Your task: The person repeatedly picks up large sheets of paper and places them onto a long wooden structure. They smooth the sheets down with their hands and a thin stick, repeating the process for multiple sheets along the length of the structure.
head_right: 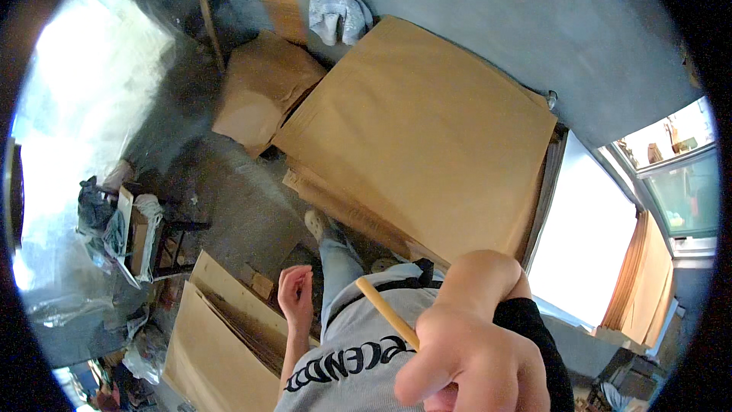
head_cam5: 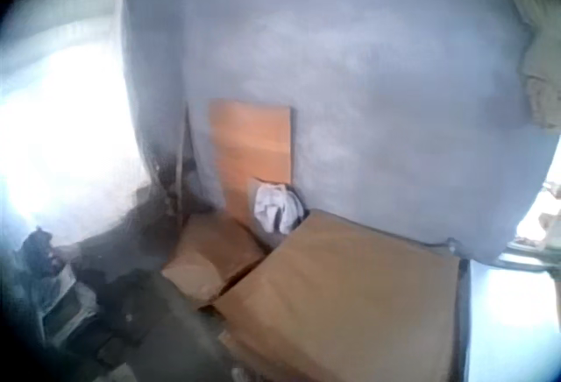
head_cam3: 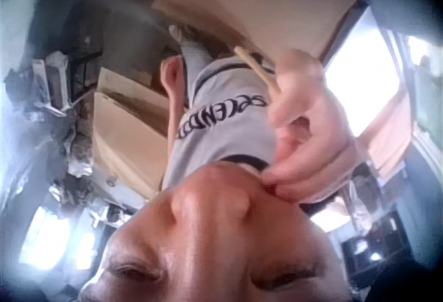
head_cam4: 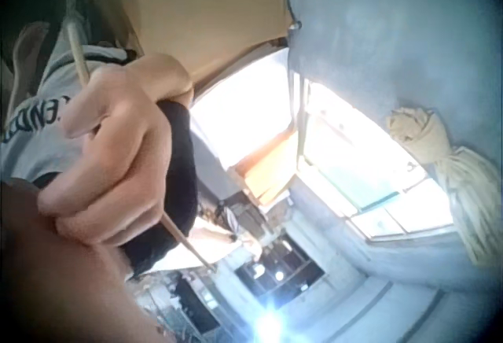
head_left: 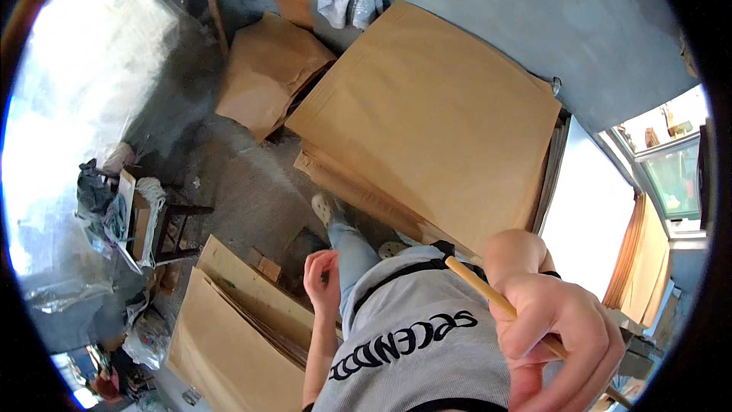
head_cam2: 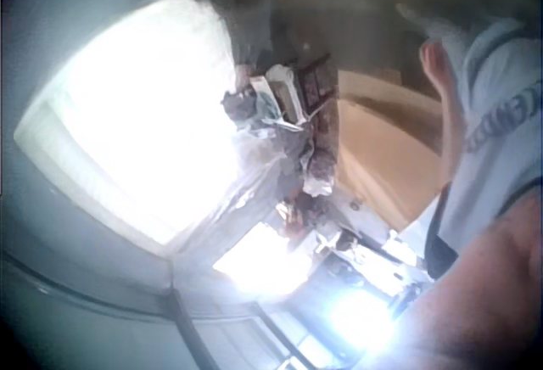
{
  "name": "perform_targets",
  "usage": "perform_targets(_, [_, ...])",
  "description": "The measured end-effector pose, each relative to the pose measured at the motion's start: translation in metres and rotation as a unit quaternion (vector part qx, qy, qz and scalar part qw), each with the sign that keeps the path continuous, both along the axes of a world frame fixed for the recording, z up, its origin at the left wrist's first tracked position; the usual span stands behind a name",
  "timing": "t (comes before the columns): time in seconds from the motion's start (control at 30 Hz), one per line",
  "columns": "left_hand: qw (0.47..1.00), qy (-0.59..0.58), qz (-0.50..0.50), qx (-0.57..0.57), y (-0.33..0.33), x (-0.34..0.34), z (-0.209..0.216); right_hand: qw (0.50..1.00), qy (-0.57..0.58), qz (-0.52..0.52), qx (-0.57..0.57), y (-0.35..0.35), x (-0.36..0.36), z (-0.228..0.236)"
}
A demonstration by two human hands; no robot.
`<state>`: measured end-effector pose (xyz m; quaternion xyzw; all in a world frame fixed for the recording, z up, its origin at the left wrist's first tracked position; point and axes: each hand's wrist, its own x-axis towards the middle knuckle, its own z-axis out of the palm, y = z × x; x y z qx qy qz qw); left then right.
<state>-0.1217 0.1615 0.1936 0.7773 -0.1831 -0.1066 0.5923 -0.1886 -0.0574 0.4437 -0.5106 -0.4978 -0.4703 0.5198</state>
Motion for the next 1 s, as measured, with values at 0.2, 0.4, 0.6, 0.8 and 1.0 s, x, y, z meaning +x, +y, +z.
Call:
perform_targets(0.2, [0.989, 0.026, -0.142, 0.043, -0.032, 0.106, -0.022, 0.813, 0.552, -0.183, 0.037, -0.036, 0.087, -0.072])
perform_targets(0.4, [0.967, 0.118, -0.191, 0.122, -0.034, 0.240, -0.045, 0.398, 0.789, -0.466, -0.045, -0.131, 0.195, -0.279])
perform_targets(0.6, [0.959, 0.227, -0.118, 0.125, -0.015, 0.361, -0.106, 0.238, 0.798, -0.491, -0.255, -0.211, 0.336, -0.350])
perform_targets(0.8, [0.909, 0.382, -0.162, 0.029, -0.081, 0.431, -0.114, 0.242, 0.769, -0.542, -0.239, -0.230, 0.363, -0.390])
perform_targets(1.0, [0.885, 0.074, -0.420, -0.186, -0.222, 0.475, 0.039, 0.190, 0.835, -0.491, -0.161, -0.233, 0.280, -0.378])
